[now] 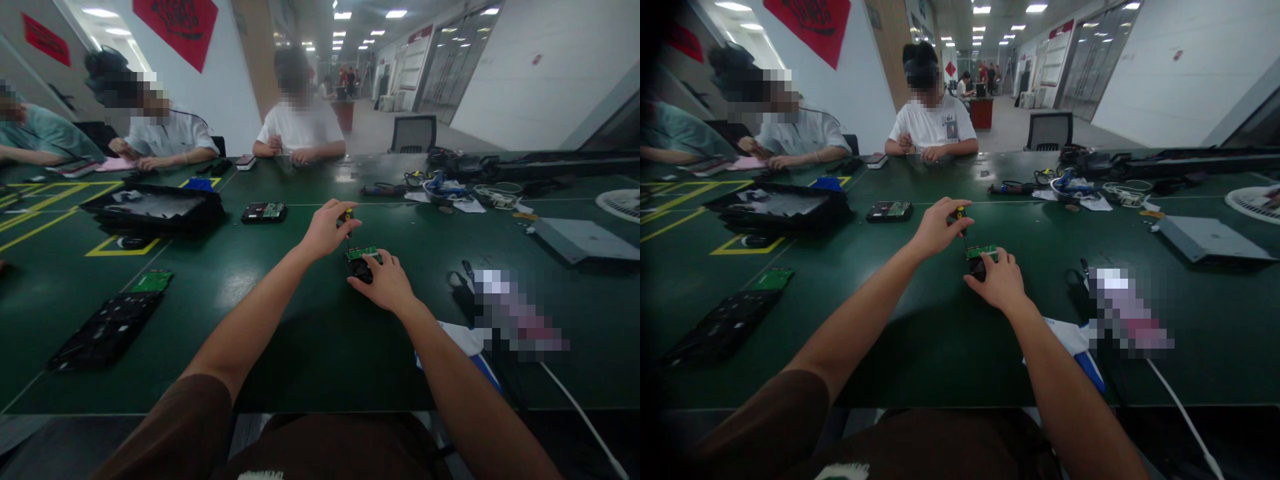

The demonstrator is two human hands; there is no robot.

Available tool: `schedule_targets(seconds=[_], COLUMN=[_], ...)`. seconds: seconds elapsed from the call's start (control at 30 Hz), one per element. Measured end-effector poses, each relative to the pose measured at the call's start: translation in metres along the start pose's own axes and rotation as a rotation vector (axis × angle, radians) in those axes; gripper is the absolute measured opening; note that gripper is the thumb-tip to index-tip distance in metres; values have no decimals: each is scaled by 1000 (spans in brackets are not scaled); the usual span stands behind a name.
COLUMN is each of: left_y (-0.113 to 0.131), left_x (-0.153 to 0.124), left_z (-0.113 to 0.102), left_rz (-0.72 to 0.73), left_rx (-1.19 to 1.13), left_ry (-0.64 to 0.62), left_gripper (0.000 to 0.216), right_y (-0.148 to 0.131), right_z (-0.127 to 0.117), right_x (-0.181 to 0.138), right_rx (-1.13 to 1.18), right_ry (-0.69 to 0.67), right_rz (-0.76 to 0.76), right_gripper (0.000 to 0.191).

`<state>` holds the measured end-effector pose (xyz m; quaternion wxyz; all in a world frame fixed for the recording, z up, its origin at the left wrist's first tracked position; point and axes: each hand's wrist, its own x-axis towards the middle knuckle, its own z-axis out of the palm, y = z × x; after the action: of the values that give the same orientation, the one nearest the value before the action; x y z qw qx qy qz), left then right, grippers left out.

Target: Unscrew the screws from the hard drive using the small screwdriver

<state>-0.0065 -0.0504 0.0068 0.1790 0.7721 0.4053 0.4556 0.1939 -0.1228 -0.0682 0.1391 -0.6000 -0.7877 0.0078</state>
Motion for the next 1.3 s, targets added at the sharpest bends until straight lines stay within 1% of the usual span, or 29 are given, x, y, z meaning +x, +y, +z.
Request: schedule_targets(seconds=[0.13, 0.3, 0.37, 0.47, 0.63, 0.73, 0.87, 1.03, 1.17, 1.3], left_y=[1, -9, -13, -13, -9, -11, -13, -8, -7, -11], left_x=[-1, 1, 1, 0, -2, -1, 1, 1, 1, 1], left_z=[3, 11, 14, 14, 9, 5, 1, -2, -1, 2], left_rz=[-11, -48, -37, -6, 20, 31, 33, 69, 79, 68], left_rx=[-75, -192, -213, -158, -31, -27, -53, -42, -52, -84], left_ry=[2, 40, 52, 69, 86, 60, -12, -55, -81, -118], left_gripper=[38, 45, 40, 31, 32, 35, 38, 39, 39, 45], right_y=[1, 2, 2, 1, 1, 1, 1, 2, 2, 1], right_z=[-1, -1, -1, -1, -1, -1, -1, 0, 0, -1], right_x=[0, 1, 0, 0, 0, 0, 0, 0, 0, 0], right_rx=[10, 20, 20, 19, 15, 11, 14, 10, 8, 0], right_ry=[-11, -3, -5, -7, 4, 5, -3, 0, -5, 4], right_rz=[-1, -27, -25, -25, -32, -36, -30, -26, -32, -37], right_gripper=[82, 79, 78, 77, 77, 78, 75, 76, 76, 76])
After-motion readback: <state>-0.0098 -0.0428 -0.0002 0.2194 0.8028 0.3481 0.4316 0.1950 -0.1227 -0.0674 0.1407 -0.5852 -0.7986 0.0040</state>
